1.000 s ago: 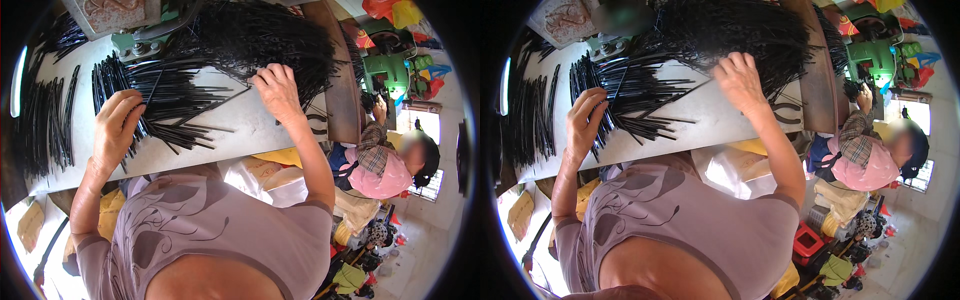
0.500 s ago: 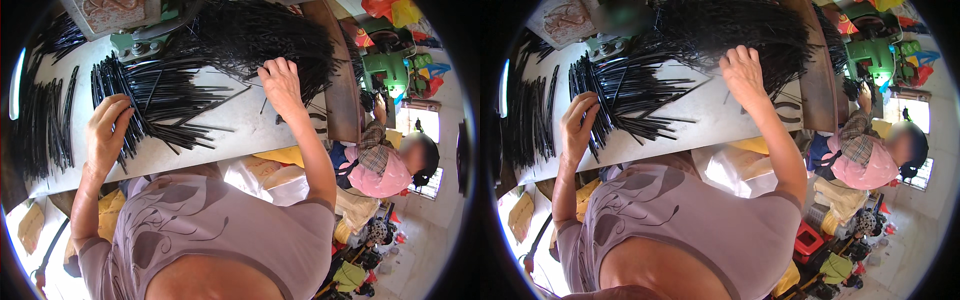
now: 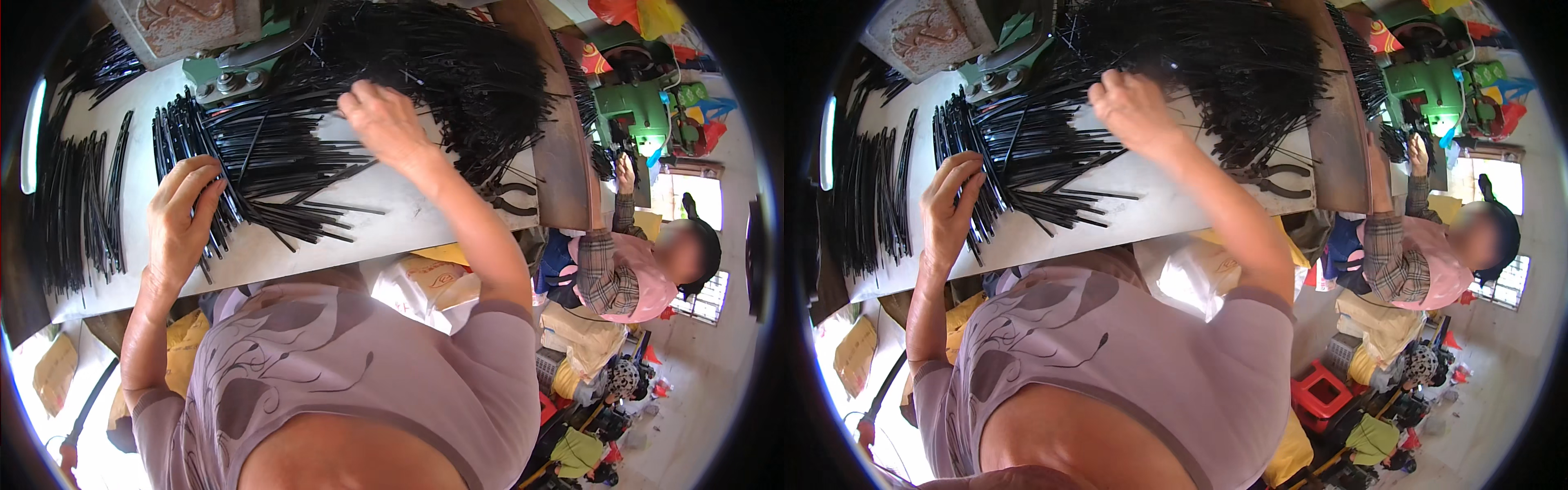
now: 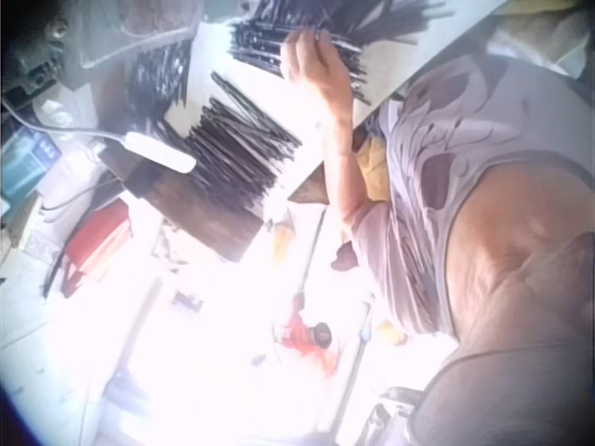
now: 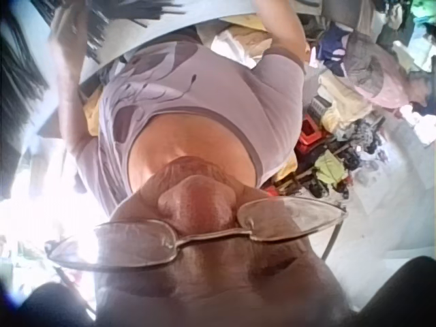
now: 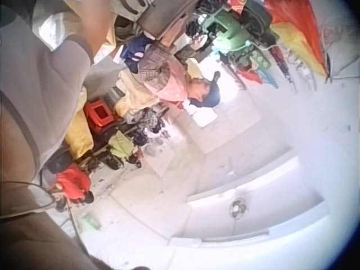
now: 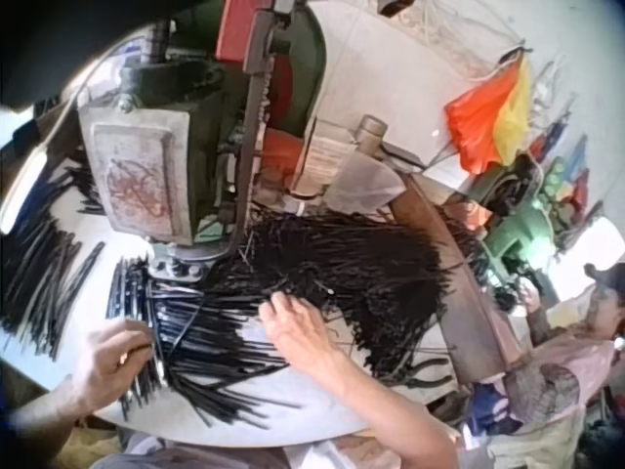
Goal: The person attaches components onto umbrella ribs using a machine, gathers the processed ribs into a bundle, and places them into a sack on the floor.
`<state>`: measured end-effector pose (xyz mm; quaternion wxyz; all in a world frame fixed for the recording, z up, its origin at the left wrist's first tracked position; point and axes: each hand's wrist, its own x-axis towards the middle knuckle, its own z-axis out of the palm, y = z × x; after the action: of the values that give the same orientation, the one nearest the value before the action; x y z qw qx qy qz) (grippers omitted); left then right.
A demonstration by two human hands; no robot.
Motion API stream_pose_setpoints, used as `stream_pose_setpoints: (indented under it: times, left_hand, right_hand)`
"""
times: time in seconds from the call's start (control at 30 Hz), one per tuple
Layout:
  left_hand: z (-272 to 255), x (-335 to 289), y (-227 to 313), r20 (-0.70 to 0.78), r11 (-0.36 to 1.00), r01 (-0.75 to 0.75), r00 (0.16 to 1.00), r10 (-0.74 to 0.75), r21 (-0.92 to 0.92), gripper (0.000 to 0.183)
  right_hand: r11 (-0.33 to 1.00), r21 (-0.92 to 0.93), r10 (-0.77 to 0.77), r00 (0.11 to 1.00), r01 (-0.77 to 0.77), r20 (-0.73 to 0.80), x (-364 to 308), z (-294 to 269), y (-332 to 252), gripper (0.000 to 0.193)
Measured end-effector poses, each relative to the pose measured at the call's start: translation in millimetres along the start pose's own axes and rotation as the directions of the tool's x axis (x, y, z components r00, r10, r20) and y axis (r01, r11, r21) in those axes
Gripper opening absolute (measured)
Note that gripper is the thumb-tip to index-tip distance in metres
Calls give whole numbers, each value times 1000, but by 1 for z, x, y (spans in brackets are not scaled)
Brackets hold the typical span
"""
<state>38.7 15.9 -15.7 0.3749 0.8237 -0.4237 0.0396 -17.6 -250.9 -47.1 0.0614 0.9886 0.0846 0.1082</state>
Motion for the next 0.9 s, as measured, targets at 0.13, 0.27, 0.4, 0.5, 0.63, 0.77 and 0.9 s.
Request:
stream_pose_setpoints:
  times: [0.13, 0.27, 0.4, 0.5, 0.63, 0.77, 0.9]
  left_hand:
    - [-10, -2, -3, -33, 1000, 23, 999, -23, 4, 12]
    - [-20, -13, -28, -83, 992, 126, 989, -125, 5, 10]
    - [-11, -5, -9, -36, 999, 38, 999, -37, 18, 10]
    - [-10, -4, -6, -22, 998, 42, 999, -41, 43, 11]
    - [-16, -12, -21, -53, 997, 60, 997, -57, 49, 12]
    - [-15, -10, -17, -35, 998, 58, 998, -57, 24, 12]
    - [-3, 3, 0, -10, 999, -30, 1000, 29, -16, 13]
  right_hand:
    - [994, 106, 1, 984, 18, -176, -12, 5, 5, 8]
    - [999, -35, 29, 987, -35, -157, -44, -10, 34, 12]
    - [954, -300, -26, 990, -16, -137, -54, -14, 58, 13]
    - [955, -292, 11, 988, -56, -155, -62, -18, 71, 14]
    - [974, -207, 41, 977, -86, -209, -64, -21, 70, 15]
    - [985, -169, -19, 956, -32, -291, -48, -21, 52, 15]
    - [995, -95, -16, 966, -9, -258, -21, -8, 14, 19]
